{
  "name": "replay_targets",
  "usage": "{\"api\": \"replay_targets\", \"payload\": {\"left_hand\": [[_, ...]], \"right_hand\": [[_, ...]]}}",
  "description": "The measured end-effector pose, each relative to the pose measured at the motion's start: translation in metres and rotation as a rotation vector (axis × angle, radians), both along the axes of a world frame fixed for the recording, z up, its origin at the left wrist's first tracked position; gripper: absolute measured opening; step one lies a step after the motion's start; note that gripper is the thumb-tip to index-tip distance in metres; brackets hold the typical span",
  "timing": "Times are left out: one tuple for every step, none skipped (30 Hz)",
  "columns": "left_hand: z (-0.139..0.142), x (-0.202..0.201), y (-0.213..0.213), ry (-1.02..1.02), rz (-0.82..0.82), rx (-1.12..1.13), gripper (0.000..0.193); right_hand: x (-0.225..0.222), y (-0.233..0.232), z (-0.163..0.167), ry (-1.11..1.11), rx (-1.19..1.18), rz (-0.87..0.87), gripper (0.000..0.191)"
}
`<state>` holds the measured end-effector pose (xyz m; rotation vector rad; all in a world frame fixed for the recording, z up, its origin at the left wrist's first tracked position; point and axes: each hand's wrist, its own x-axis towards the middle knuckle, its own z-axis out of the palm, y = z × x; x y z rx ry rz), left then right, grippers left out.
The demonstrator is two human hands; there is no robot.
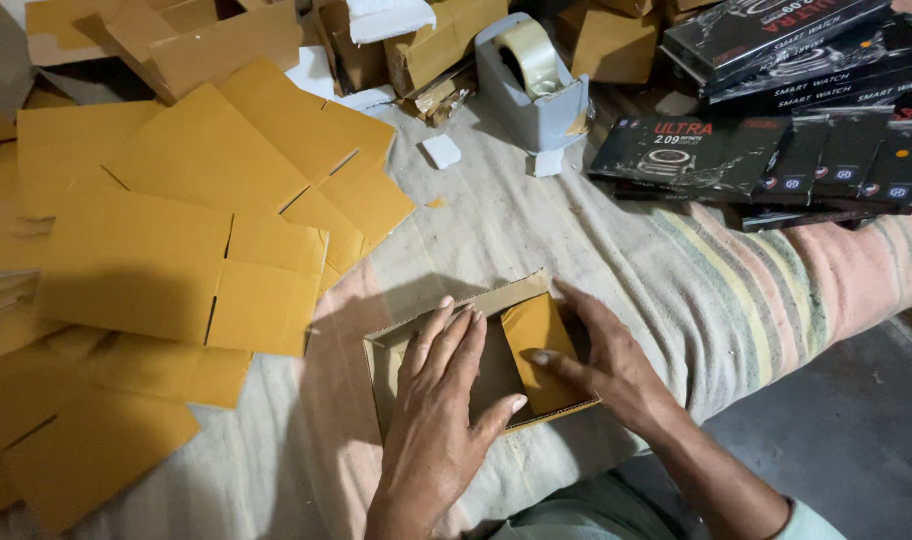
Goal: The person folds yellow cardboard mailer boxes on a cloth-covered bed, pressing the flaps and creases flat by hand and setting finished boxes with the stack of flat blanks. They repeatedly pick a folded blank, fold the sides and top flaps closed, and smooth the surfaces.
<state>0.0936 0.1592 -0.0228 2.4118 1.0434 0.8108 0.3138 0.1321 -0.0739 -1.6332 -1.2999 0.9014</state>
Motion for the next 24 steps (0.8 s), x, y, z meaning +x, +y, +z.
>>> {"api": "replay_targets", "payload": {"left_hand": [[0.0, 0.0, 0.0, 0.002, 0.002, 0.0, 0.079], [0.0, 0.001, 0.0, 0.004, 0.004, -0.003, 0.077], [-0.001, 0.001, 0.0, -0.006, -0.001, -0.003, 0.076], [-0.001, 0.001, 0.0, -0.017, -0.006, -0.001, 0.074], [-0.002, 0.001, 0.0, -0.028, -0.009, -0.001, 0.073], [-0.003, 0.0, -0.002, -0.041, -0.006, 0.032, 0.07], [-0.005, -0.001, -0.005, -0.054, -0.004, 0.064, 0.067], [-0.007, -0.003, -0.007, -0.068, -0.003, 0.098, 0.064], [-0.01, -0.006, -0.009, -0.137, 0.032, 0.167, 0.059], [-0.013, -0.01, -0.012, -0.206, 0.067, 0.235, 0.055], [-0.017, -0.015, -0.016, -0.271, 0.102, 0.3, 0.05], [-0.023, -0.019, -0.021, -0.364, 0.191, 0.271, 0.047], [-0.03, -0.024, -0.025, -0.456, 0.282, 0.244, 0.044], [-0.038, -0.028, -0.026, -0.546, 0.37, 0.219, 0.042], [-0.046, -0.032, -0.026, -0.648, 0.382, 0.109, 0.045], [-0.054, -0.035, -0.026, -0.751, 0.397, -0.006, 0.048], [-0.063, -0.038, -0.026, -0.854, 0.413, -0.12, 0.05], [-0.071, -0.037, -0.025, -0.849, 0.401, -0.059, 0.05], [-0.079, -0.034, -0.023, -0.844, 0.386, 0.002, 0.049], [-0.085, -0.035, -0.024, -0.837, 0.373, 0.061, 0.049], [-0.089, -0.037, -0.024, -0.767, 0.342, 0.065, 0.044], [-0.092, -0.038, -0.024, -0.696, 0.308, 0.068, 0.04], [-0.094, -0.04, -0.025, -0.627, 0.275, 0.07, 0.039], [-0.096, -0.04, -0.023, -0.642, 0.255, 0.072, 0.038]], "right_hand": [[-0.001, 0.0, -0.003, -0.031, 0.041, -0.023, 0.091], [-0.001, 0.0, -0.007, 0.012, 0.174, 0.035, 0.079], [-0.001, 0.001, -0.01, 0.055, 0.308, 0.091, 0.067], [0.001, 0.001, -0.013, 0.096, 0.444, 0.147, 0.056], [0.002, 0.001, -0.016, 0.061, 0.417, 0.151, 0.049], [0.004, 0.001, -0.019, 0.026, 0.39, 0.157, 0.043], [0.006, 0.001, -0.021, -0.009, 0.363, 0.164, 0.037], [0.008, 0.001, -0.023, -0.028, 0.328, 0.171, 0.042], [0.011, 0.0, -0.025, -0.047, 0.295, 0.179, 0.047], [0.013, 0.001, -0.026, -0.065, 0.263, 0.189, 0.052], [0.014, 0.001, -0.028, -0.098, 0.266, 0.194, 0.058], [0.015, 0.002, -0.03, -0.129, 0.265, 0.202, 0.065], [0.016, 0.003, -0.032, -0.159, 0.266, 0.211, 0.072], [0.016, 0.004, -0.034, -0.182, 0.304, 0.225, 0.08], [0.015, 0.006, -0.037, -0.205, 0.342, 0.235, 0.088], [0.015, 0.007, -0.039, -0.229, 0.375, 0.246, 0.096], [0.015, 0.008, -0.041, -0.24, 0.374, 0.246, 0.098], [0.015, 0.01, -0.043, -0.255, 0.375, 0.244, 0.1], [0.016, 0.011, -0.045, -0.271, 0.376, 0.24, 0.103], [0.015, 0.012, -0.046, -0.275, 0.38, 0.241, 0.104], [0.015, 0.012, -0.047, -0.28, 0.384, 0.242, 0.105], [0.015, 0.012, -0.048, -0.286, 0.388, 0.24, 0.106], [0.015, 0.012, -0.048, -0.268, 0.384, 0.236, 0.105], [0.015, 0.012, -0.048, -0.249, 0.382, 0.234, 0.105]]}}
